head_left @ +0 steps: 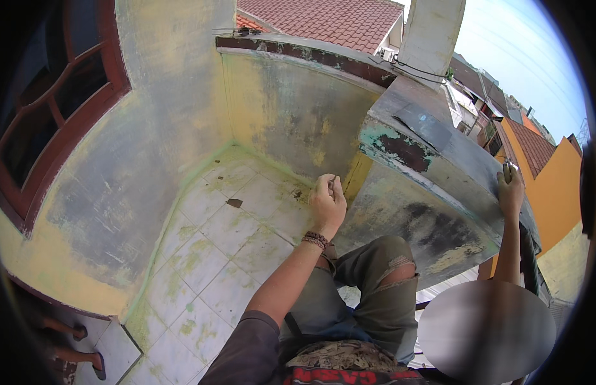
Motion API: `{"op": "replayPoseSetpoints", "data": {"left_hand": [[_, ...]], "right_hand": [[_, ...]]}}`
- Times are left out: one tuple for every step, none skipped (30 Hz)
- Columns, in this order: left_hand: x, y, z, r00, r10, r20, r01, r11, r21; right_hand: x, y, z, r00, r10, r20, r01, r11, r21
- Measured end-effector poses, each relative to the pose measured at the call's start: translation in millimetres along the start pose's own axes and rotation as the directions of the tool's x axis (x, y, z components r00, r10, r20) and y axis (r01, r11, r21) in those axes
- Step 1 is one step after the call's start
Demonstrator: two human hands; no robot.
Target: The person uses a metal scraper to remove old paint from a concrete ledge on a balcony. They repeatedly scrape the surface, occasionally pause to wipe the tool, and continue working on the same area throughout the clip.
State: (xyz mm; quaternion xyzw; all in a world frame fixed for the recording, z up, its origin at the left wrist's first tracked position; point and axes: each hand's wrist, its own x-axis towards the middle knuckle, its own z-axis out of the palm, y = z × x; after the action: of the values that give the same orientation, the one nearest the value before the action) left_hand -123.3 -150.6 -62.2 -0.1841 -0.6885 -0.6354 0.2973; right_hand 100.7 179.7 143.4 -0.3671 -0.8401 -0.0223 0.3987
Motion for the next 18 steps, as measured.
{"op": "replayPoseSetpoints", "data": {"left_hand": [[-0.4,-0.4,-3.1,0.999,-0.042,0.018,0.042,0.999,-0.016],[-2.7,0.6,-2.8,0.995,-0.087,0.041,0.088,0.995,-0.042],[-8.1,1.6,-2.6,0.992,-0.105,0.072,0.108,0.993,-0.042],[-12.0,2.6,-3.5,0.988,-0.116,0.100,0.121,0.992,-0.037],[-14.9,3.3,-4.7,0.984,-0.128,0.125,0.132,0.991,-0.027],[-17.0,2.5,-4.5,0.983,-0.129,0.130,0.133,0.991,-0.023],[-20.9,0.4,-3.5,0.981,-0.136,0.136,0.140,0.990,-0.024],[-22.9,-0.8,-1.3,0.980,-0.138,0.142,0.143,0.989,-0.024],[-24.5,-0.7,1.4,0.970,-0.164,0.181,0.168,0.986,-0.004],[-25.4,0.1,4.4,0.955,-0.188,0.229,0.181,0.982,0.051],[-27.8,1.7,8.3,0.937,-0.216,0.275,0.194,0.975,0.105],[-30.8,3.3,13.0,0.916,-0.244,0.320,0.202,0.966,0.159],[-41.9,-1.1,22.2,0.880,-0.232,0.414,0.177,0.970,0.167],[-61.9,-15.1,31.7,0.840,-0.221,0.496,0.149,0.972,0.180],[-85.0,-29.8,42.1,0.792,-0.211,0.573,0.123,0.974,0.188],[-112.3,-45.3,52.3,0.716,-0.183,0.673,0.143,0.983,0.115],[-143.6,-60.6,61.5,0.626,-0.143,0.766,0.175,0.984,0.040],[-172.4,-78.1,67.0,0.616,0.020,0.788,0.033,0.998,-0.051]], "right_hand": [[-2.9,-8.8,-1.3,1.000,0.006,0.028,-0.006,1.000,-0.016],[-4.2,-10.2,-4.4,1.000,-0.006,0.015,0.007,1.000,-0.029],[-5.3,-9.6,-4.8,1.000,-0.019,0.002,0.019,0.999,-0.042],[-5.3,-9.8,-3.1,0.999,-0.033,-0.011,0.032,0.998,-0.047],[-5.4,-10.4,-0.9,1.000,-0.027,-0.015,0.027,0.999,-0.035],[-5.7,-10.5,1.4,1.000,-0.022,-0.018,0.022,0.999,-0.023],[-6.6,-11.1,0.0,1.000,-0.018,-0.020,0.018,1.000,-0.018],[-6.3,-12.2,-2.3,1.000,-0.018,-0.014,0.018,1.000,-0.012],[-6.0,-13.3,-4.6,1.000,-0.018,-0.007,0.018,1.000,-0.006],[-6.8,-13.8,-4.0,1.000,-0.014,0.000,0.014,1.000,0.005],[-7.9,-14.4,-3.6,1.000,-0.021,-0.016,0.021,1.000,0.022],[-9.2,-12.6,-3.0,1.000,-0.006,-0.021,0.007,1.000,0.028],[-8.6,-10.7,-6.1,1.000,0.005,-0.031,-0.004,1.000,0.023],[-8.2,-9.3,-5.7,0.999,0.012,-0.037,-0.011,1.000,0.028],[-7.7,-7.1,-6.2,0.998,0.023,-0.050,-0.022,1.000,0.020],[-6.0,-9.1,-4.9,0.999,0.030,-0.041,-0.029,0.999,0.029],[-5.5,-11.8,-6.1,0.999,0.040,-0.033,-0.039,0.999,0.030],[-5.6,-14.0,-5.5,0.998,0.054,-0.028,-0.053,0.998,0.034]]}}
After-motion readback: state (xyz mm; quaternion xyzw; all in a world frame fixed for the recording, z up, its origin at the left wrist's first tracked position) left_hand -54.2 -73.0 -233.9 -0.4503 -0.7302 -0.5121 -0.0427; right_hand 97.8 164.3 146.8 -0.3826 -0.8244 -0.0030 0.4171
